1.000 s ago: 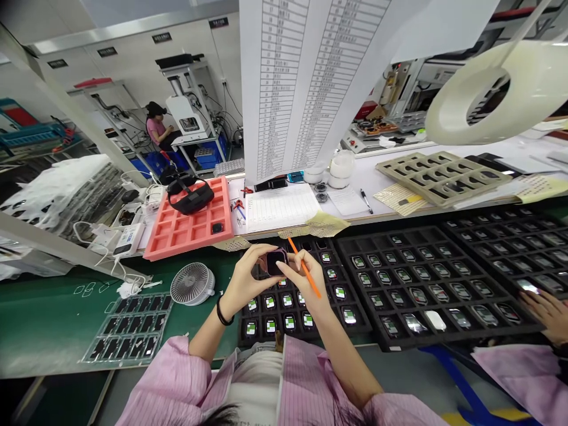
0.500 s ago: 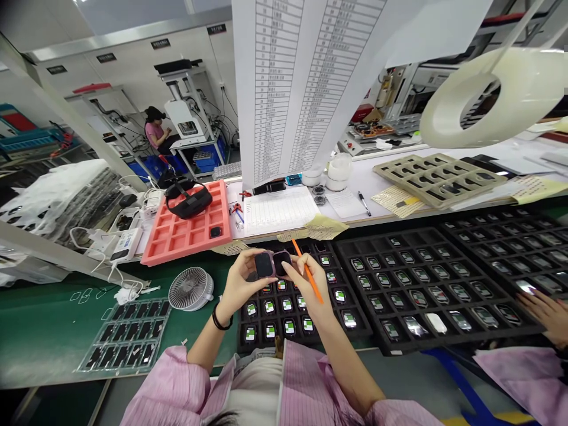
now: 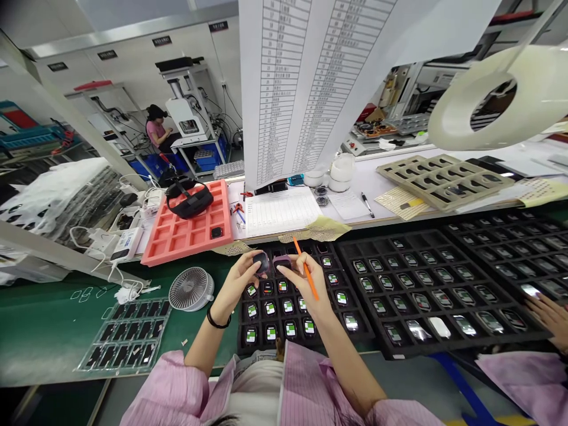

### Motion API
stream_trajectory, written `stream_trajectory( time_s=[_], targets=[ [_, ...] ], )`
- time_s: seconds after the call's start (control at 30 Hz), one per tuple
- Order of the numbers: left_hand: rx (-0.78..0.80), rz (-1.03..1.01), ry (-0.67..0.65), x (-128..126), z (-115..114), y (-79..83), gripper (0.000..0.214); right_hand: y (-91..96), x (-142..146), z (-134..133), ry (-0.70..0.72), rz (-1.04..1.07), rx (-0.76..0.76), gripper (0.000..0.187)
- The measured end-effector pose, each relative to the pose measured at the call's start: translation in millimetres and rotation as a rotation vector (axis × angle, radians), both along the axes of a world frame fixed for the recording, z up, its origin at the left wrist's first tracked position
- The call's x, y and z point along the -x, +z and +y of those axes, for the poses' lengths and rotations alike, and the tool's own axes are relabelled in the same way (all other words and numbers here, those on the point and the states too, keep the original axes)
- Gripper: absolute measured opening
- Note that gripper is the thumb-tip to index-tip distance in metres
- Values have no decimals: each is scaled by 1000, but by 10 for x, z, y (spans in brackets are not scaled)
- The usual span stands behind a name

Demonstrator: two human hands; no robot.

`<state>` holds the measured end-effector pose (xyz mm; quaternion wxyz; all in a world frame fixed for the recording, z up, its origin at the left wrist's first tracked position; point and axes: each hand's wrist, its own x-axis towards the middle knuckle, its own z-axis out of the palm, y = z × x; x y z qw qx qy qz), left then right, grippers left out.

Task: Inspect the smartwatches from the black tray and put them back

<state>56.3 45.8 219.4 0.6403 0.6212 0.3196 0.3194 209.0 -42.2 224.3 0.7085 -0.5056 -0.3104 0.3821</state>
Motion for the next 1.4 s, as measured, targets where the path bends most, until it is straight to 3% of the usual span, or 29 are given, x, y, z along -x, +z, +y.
stream_trajectory(
  time_s=[0.2, 0.3, 0.4, 0.47, 0.6, 0.67, 0.73, 0.87, 0.97, 1.1, 1.2, 1.4],
  targets=[
    [-393, 7, 146, 53, -67, 103, 31, -22, -27, 125, 91, 0, -57, 54],
    [-475, 46, 178, 73, 26, 21, 27, -198, -65, 268, 79, -69, -44, 54],
    [-448, 153, 246, 121, 275, -356, 29, -633, -84, 494, 22, -287, 38, 53],
    [-381, 266, 283, 186, 468, -750, 29, -1004, -47, 660, 49, -506, 153, 51],
    [-311, 611, 315, 337, 710, -1534, 24, -1641, 156, 976, 103, -589, 241, 45],
    [-312, 668, 286, 385, 743, -1785, 20, -1847, 277, 1120, 120, -617, 259, 42],
    [-334, 707, 265, 414, 748, -1919, 20, -1988, 367, 1231, 129, -647, 274, 40],
    [-421, 809, 290, 449, 756, -1947, 25, -2152, 303, 1225, 98, -706, 299, 35],
    [-474, 868, 276, 367, 787, -1905, 27, -2214, -67, 1005, -9, -749, 343, 29],
    [-508, 945, 139, -18, 822, -1916, 21, -2263, -817, 683, -229, -802, 479, 23],
    [-511, 1041, 65, -303, 812, -1959, 23, -2311, -1259, 564, -316, -837, 574, 16],
    [-618, 1055, -201, -247, 833, -1922, 35, -2452, -1586, 610, -300, -863, 669, 17]
  ],
)
